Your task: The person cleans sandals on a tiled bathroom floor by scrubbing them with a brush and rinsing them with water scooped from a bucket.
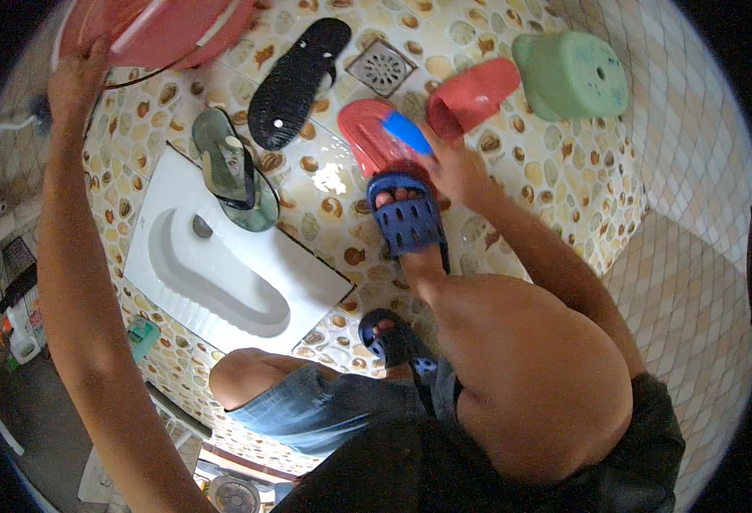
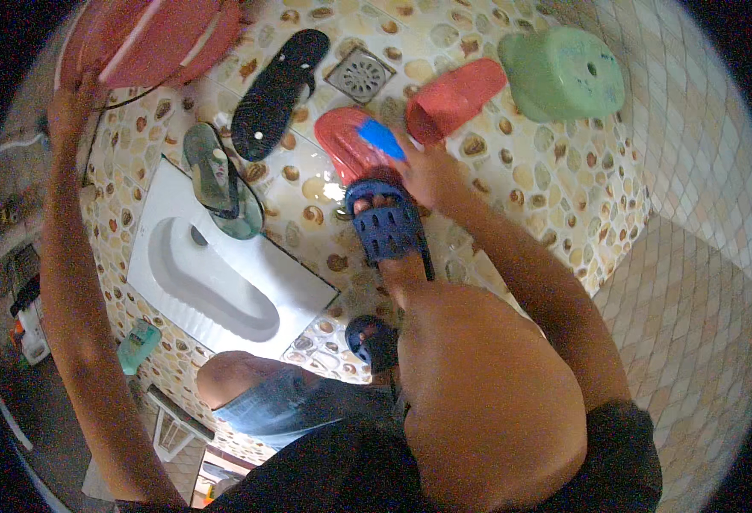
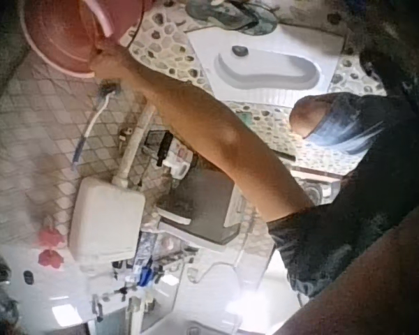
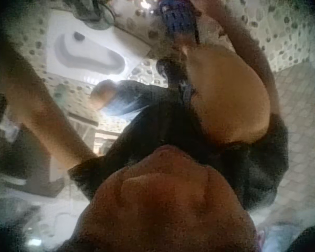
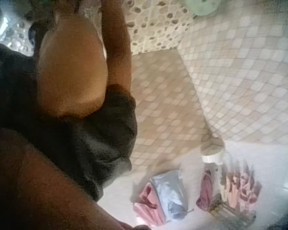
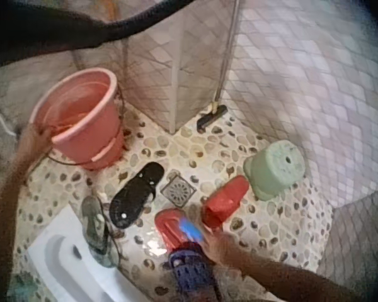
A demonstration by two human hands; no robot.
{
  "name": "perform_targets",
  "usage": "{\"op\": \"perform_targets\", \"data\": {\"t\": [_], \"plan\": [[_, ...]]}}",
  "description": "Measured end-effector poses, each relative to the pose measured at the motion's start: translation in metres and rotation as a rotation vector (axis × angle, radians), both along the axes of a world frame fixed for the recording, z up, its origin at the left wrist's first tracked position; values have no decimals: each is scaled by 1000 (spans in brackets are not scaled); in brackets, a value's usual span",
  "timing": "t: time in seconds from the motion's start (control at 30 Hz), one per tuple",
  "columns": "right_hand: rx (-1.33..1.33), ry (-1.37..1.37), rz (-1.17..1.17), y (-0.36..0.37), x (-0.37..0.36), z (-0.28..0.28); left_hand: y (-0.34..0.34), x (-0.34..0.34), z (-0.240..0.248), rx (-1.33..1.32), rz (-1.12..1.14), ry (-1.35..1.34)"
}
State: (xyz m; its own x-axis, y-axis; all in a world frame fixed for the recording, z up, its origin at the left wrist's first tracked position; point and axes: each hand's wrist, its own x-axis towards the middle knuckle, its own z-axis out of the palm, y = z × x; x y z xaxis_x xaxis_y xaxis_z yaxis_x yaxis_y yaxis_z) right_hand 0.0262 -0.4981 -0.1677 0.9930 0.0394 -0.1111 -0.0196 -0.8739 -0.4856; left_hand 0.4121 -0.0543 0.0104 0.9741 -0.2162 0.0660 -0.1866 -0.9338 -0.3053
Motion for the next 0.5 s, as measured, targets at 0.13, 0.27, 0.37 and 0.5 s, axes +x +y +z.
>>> {"op": "perform_targets", "data": {"t": [0.13, 0.27, 0.37, 0.5], "plan": [[-116, 133, 90, 19, 72, -16, -7, -4, -2, -246, -170, 8], [-15, 253, 2, -13, -31, 9, 4, -10, -5, -151, -71, -75], [137, 174, -18, -38, -74, -21, -2, -6, 4, -120, -132, -55], [-110, -18, 73, 5, 51, -8, -21, -13, -18, -230, -227, -41]]}}
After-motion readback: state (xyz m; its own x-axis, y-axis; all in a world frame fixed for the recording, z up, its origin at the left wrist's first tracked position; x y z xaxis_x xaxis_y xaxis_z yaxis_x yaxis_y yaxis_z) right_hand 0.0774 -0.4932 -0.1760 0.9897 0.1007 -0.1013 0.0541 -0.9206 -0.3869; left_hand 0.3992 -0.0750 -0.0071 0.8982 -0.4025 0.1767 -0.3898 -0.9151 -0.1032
